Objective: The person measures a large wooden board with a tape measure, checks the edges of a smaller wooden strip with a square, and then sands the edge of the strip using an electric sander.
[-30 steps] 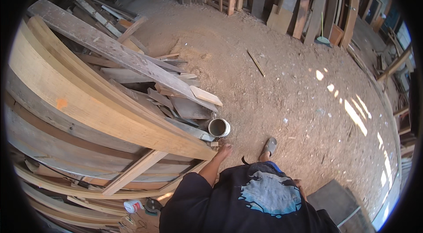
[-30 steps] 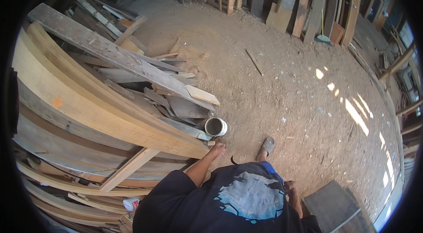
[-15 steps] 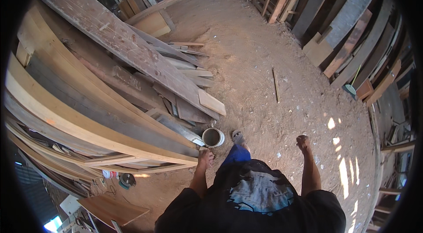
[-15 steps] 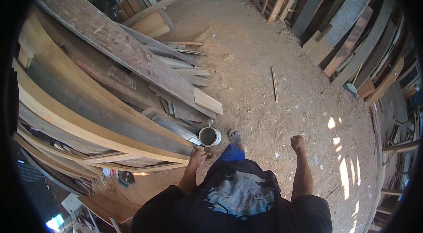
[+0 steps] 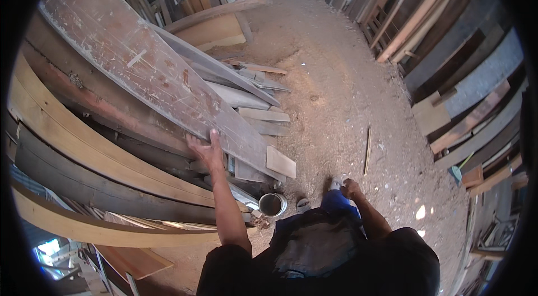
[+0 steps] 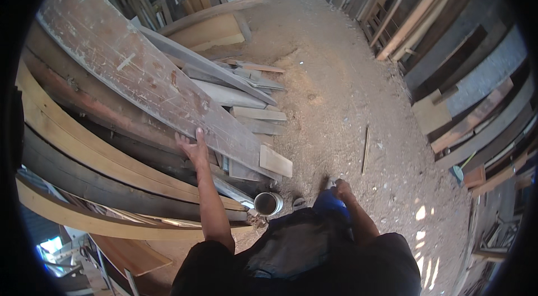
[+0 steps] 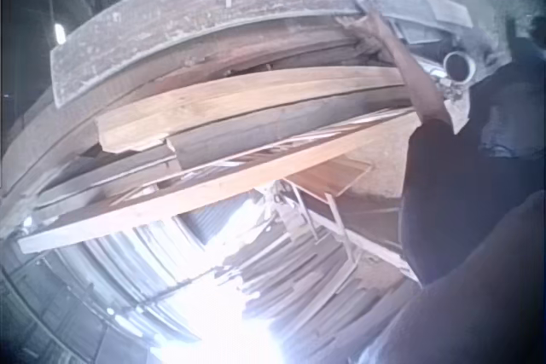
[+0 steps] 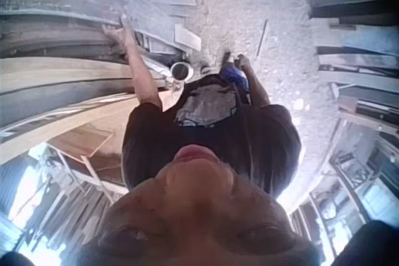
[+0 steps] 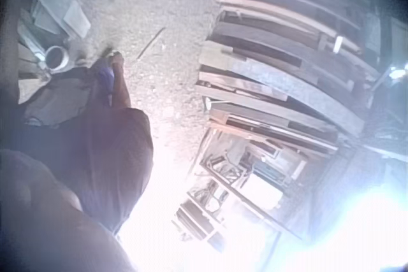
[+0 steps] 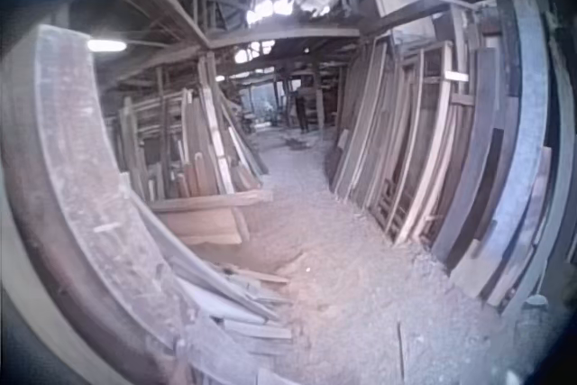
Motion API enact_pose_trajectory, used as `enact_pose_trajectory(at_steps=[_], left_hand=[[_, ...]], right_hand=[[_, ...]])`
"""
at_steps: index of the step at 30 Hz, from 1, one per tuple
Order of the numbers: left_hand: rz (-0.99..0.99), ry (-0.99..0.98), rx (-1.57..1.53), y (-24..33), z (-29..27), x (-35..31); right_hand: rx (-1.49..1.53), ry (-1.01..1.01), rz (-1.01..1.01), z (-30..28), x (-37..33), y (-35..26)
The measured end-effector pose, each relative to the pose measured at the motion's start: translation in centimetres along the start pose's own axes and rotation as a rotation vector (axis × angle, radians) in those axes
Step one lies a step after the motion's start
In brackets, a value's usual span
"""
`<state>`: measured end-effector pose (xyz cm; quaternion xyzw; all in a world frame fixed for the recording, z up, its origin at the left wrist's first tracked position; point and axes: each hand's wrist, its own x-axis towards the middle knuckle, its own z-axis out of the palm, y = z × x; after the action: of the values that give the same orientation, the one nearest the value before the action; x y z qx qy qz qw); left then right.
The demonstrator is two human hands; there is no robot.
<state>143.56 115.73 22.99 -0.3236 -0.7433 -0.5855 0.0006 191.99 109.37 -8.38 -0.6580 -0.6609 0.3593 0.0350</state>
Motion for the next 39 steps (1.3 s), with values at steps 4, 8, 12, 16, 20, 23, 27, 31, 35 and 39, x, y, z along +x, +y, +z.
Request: enact_pose_trajectory(at_steps=[4, 8, 12, 16, 20, 23, 27, 31, 35, 39], left_hand=[[-0.177, 0.119, 0.086, 0.7, 7.7, 3.3], [-0.202, 0.086, -0.422, -1.4, 8.0, 3.1], [0.045, 0.227, -0.118, 0.7, 8.5, 3.1], [-0.009, 0.291, -0.017, 0.5, 8.0, 2.2], [-0.095, 0.376, 0.107, 0.1, 9.2, 1.8], [-0.139, 0.380, 0.189, -0.3, 8.9, 1.4], [-0.208, 0.363, 0.259, -1.1, 8.5, 1.9], [-0.128, 0.400, 0.282, -2.2, 10.1, 5.7], [-0.164, 0.392, 0.255, -1.6, 11.0, 5.9], [-0.192, 0.399, 0.312, -1.7, 9.8, 5.0]], right_hand=[[-0.048, -0.098, -0.149, -7.8, 13.1, -8.2], [-0.049, -0.094, -0.377, -8.8, 22.1, -17.9], [-0.238, -0.291, -0.531, -8.3, 29.2, -27.5], [-0.425, -0.421, -0.761, -6.3, 34.4, -34.8], [-0.689, -0.432, -0.959, -2.5, 39.3, -39.7], [-0.679, -0.322, -1.136, 3.0, 42.1, -41.4], [-0.368, -0.403, -1.091, 5.8, 41.2, -45.4], [-0.142, -0.131, -1.115, 10.4, 42.4, -45.1], [-0.315, -0.202, -1.100, 9.9, 43.4, -46.1], [-0.482, -0.281, -1.054, 11.2, 43.2, -44.7]])
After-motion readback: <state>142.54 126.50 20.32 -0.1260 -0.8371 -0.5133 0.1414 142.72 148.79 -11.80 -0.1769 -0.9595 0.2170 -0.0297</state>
